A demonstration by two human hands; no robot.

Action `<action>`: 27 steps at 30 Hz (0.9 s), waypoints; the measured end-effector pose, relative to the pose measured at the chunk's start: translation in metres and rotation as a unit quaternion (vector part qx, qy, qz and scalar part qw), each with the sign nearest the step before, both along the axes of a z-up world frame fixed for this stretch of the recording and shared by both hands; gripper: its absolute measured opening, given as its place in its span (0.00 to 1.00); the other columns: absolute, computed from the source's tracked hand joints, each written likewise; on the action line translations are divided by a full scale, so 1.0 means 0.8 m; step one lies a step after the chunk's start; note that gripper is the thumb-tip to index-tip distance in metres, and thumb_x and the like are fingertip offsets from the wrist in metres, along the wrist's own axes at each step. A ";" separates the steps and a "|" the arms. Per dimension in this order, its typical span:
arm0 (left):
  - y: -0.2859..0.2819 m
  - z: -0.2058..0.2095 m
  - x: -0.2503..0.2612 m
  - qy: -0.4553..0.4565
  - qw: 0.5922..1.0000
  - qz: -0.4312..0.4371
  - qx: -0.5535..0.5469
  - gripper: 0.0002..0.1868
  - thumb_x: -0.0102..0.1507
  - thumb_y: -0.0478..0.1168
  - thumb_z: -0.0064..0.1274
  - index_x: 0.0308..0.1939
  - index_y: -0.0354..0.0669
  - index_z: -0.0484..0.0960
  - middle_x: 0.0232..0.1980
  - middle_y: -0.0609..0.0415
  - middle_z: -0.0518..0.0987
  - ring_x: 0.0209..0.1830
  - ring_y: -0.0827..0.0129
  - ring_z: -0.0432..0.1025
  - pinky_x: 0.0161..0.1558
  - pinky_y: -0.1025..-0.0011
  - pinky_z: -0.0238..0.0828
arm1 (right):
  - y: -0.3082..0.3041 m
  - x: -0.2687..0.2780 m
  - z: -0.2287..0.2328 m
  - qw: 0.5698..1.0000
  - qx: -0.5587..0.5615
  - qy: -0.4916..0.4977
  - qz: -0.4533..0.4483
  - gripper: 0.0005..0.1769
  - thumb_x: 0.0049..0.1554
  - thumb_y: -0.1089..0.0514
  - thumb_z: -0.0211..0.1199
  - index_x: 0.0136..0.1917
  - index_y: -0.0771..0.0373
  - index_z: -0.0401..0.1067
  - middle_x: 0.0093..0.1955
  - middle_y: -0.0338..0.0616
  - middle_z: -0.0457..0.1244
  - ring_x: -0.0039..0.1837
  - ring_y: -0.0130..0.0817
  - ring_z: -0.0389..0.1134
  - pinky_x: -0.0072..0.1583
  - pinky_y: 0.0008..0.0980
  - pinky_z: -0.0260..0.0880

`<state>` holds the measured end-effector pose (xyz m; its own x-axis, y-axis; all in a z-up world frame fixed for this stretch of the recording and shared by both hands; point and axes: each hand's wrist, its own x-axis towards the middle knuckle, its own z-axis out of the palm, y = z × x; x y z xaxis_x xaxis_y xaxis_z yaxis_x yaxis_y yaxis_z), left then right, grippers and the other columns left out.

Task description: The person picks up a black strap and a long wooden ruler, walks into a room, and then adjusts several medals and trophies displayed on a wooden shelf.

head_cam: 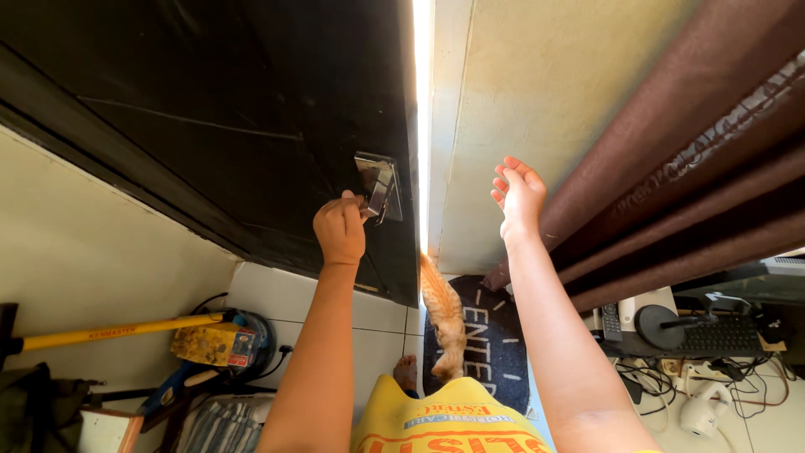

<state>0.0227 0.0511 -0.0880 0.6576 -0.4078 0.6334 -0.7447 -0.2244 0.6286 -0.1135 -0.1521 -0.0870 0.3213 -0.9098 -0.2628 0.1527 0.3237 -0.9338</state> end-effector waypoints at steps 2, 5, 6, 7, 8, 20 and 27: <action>-0.002 -0.001 0.002 0.011 1.000 0.000 0.002 0.22 0.62 0.39 0.30 0.21 0.33 0.77 0.18 0.52 0.73 0.21 0.61 0.68 0.28 0.69 0.62 | 0.000 -0.001 0.002 1.000 0.002 0.006 -0.001 0.10 0.51 0.62 0.50 0.48 0.59 0.67 0.43 0.36 0.63 0.40 0.21 0.61 0.42 0.22 0.63; -0.004 -0.002 0.004 -0.005 1.000 0.000 0.001 0.22 0.62 0.39 0.30 0.22 0.33 0.77 0.18 0.51 0.73 0.20 0.60 0.67 0.28 0.68 0.62 | -0.003 -0.001 0.004 1.000 0.005 0.005 -0.005 0.10 0.51 0.62 0.50 0.48 0.59 0.67 0.43 0.36 0.63 0.40 0.21 0.61 0.43 0.21 0.63; -0.004 -0.002 0.005 -0.015 1.000 -0.001 0.001 0.22 0.62 0.39 0.31 0.22 0.32 0.77 0.18 0.51 0.73 0.20 0.60 0.67 0.27 0.68 0.61 | -0.004 -0.001 0.004 1.000 0.008 0.004 -0.008 0.10 0.51 0.62 0.50 0.47 0.59 0.67 0.42 0.36 0.63 0.40 0.21 0.61 0.43 0.22 0.63; -0.004 -0.003 0.006 -0.015 1.000 0.000 0.001 0.22 0.62 0.39 0.30 0.22 0.33 0.77 0.18 0.51 0.73 0.20 0.60 0.67 0.28 0.68 0.62 | -0.004 0.000 0.002 1.000 0.009 0.002 -0.010 0.10 0.51 0.62 0.50 0.48 0.58 0.67 0.42 0.36 0.63 0.40 0.21 0.61 0.43 0.22 0.63; -0.005 -0.004 0.006 -0.013 1.000 0.001 -0.001 0.22 0.62 0.39 0.30 0.22 0.33 0.77 0.17 0.51 0.73 0.20 0.60 0.67 0.28 0.68 0.62 | -0.006 -0.001 0.001 1.000 0.010 0.001 -0.012 0.10 0.51 0.62 0.50 0.48 0.58 0.67 0.42 0.36 0.63 0.40 0.21 0.61 0.43 0.22 0.63; -0.012 0.003 0.008 -0.003 1.000 -0.014 0.003 0.22 0.62 0.38 0.29 0.18 0.36 0.76 0.16 0.52 0.72 0.19 0.59 0.67 0.28 0.67 0.62 | -0.011 -0.011 0.001 1.000 -0.010 -0.005 -0.004 0.10 0.51 0.61 0.51 0.47 0.59 0.67 0.41 0.36 0.63 0.39 0.21 0.61 0.42 0.22 0.63; -0.010 0.007 0.010 -0.036 0.999 -0.026 0.012 0.22 0.62 0.38 0.29 0.19 0.39 0.77 0.19 0.53 0.74 0.22 0.59 0.69 0.30 0.65 0.63 | 0.010 -0.006 0.016 0.998 -0.029 0.015 0.054 0.08 0.52 0.61 0.52 0.46 0.58 0.67 0.40 0.36 0.63 0.39 0.20 0.61 0.42 0.22 0.64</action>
<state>0.0305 0.0430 -0.0823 0.5883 -0.4558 0.6679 -0.7988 -0.1995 0.5675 -0.1179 -0.1443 -0.0742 0.4112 -0.8843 -0.2211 0.0922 0.2817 -0.9551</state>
